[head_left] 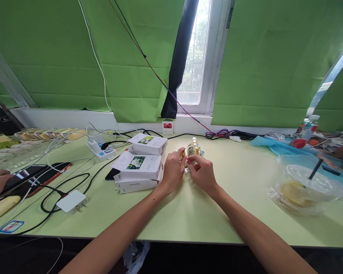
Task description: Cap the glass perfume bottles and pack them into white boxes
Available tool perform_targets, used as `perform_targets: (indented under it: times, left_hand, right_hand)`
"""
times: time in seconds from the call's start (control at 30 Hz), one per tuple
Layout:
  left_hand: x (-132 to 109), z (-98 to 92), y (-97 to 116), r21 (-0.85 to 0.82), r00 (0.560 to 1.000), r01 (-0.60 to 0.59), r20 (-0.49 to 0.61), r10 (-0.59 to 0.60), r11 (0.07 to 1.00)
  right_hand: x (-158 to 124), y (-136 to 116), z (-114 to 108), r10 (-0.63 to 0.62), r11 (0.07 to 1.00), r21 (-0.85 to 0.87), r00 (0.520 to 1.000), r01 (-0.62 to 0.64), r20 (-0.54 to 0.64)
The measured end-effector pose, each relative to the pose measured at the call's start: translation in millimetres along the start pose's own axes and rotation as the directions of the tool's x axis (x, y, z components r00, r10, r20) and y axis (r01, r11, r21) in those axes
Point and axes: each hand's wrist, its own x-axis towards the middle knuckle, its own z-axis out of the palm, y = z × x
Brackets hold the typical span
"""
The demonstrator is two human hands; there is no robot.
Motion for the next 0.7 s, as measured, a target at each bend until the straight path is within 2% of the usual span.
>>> perform_targets:
  times: [0.7]
  left_hand:
    - [0.1,0.4,0.3,0.014,1.0,0.008,0.028,-0.008,1.0]
  right_hand:
    - [-0.2,-0.3,0.1,0.008,1.0,-0.013,1.0,-0.008,0.01]
